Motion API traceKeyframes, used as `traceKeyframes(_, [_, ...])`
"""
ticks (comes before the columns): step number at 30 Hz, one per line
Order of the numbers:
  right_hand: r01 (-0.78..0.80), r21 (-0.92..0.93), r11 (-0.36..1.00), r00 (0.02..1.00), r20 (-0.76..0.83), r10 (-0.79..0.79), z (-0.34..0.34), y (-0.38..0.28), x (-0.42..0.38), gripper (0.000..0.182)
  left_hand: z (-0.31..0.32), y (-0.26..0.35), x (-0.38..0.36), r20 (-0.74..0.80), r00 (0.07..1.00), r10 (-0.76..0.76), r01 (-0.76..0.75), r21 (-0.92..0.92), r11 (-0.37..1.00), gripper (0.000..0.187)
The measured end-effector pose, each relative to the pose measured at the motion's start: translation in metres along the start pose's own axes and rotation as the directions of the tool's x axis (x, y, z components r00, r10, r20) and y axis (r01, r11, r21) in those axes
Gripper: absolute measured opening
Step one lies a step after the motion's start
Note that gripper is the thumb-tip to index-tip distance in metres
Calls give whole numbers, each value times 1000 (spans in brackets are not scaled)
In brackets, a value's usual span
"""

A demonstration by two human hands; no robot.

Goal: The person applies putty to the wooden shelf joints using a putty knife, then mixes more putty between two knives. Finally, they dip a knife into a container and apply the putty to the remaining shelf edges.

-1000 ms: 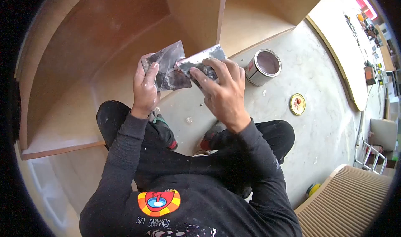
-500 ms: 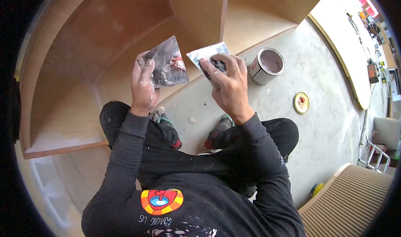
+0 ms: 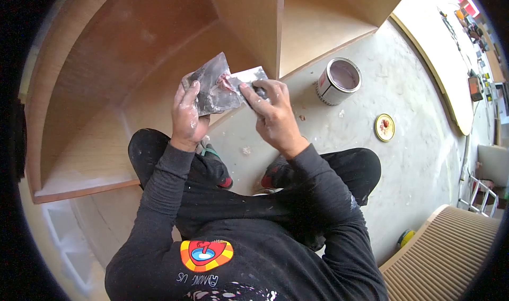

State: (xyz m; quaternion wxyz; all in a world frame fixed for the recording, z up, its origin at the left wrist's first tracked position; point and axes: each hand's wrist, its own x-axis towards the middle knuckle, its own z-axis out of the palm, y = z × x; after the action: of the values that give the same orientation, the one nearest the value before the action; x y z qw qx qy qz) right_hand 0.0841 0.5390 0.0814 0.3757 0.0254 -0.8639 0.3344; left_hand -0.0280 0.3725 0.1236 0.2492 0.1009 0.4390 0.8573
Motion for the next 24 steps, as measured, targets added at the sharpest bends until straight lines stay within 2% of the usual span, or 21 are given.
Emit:
traceKeyframes(2, [11,-38,999,1000,18,-10,-8,14,2,64,3,2,0,16,1000,24,-24,3,1000,26])
traceKeyframes(4, [-109,-17,994,994,-4,109,-11,22,0,60,7,7,0,119,974,192,-211,166,963,25])
traceKeyframes(5, [-83,-10,997,996,-36,82,-16,17,7,57,1,4,2,124,953,276,-303,361,882,23])
traceKeyframes(6, [-80,-4,997,996,-29,80,-21,8,13,57,0,5,0,116,953,279,-302,362,882,23])
traceKeyframes(8, [-20,-17,1000,1000,-19,20,-28,-6,19,56,2,7,-3,223,898,379,-415,716,561,21])
traceKeyframes(10, [24,-84,996,1000,23,-22,-30,-5,19,57,1,0,-2,242,884,400,-440,719,538,22])
traceKeyframes(12, [56,-140,989,994,103,-42,-29,-7,18,60,6,-1,-6,301,886,353,-448,752,484,23])
traceKeyframes(16, [18,-165,986,988,154,8,-22,-14,15,55,8,-5,-8,371,857,357,-500,767,403,23])
traceKeyframes(17, [41,-157,987,985,171,-14,-21,-16,14,53,6,-6,-8,368,859,357,-497,769,403,23])
traceKeyframes(19, [71,-151,986,974,226,-35,-16,-23,10,54,1,-10,-5,380,836,395,-512,799,315,23])
traceKeyframes(21, [123,-124,985,946,315,-79,-12,-32,4,57,-5,-11,-5,360,843,399,-494,812,311,23])
traceKeyframes(22, [120,-126,985,948,309,-76,-10,-31,5,57,-8,-12,-3,342,850,401,-477,823,309,23])
traceKeyframes(23, [111,-74,991,961,261,-89,-7,-29,4,58,-11,-16,1,346,851,396,-478,822,308,23])
traceKeyframes(24, [105,-19,994,972,214,-98,-4,-26,2,59,-15,-21,9,220,883,415,-434,720,542,24])
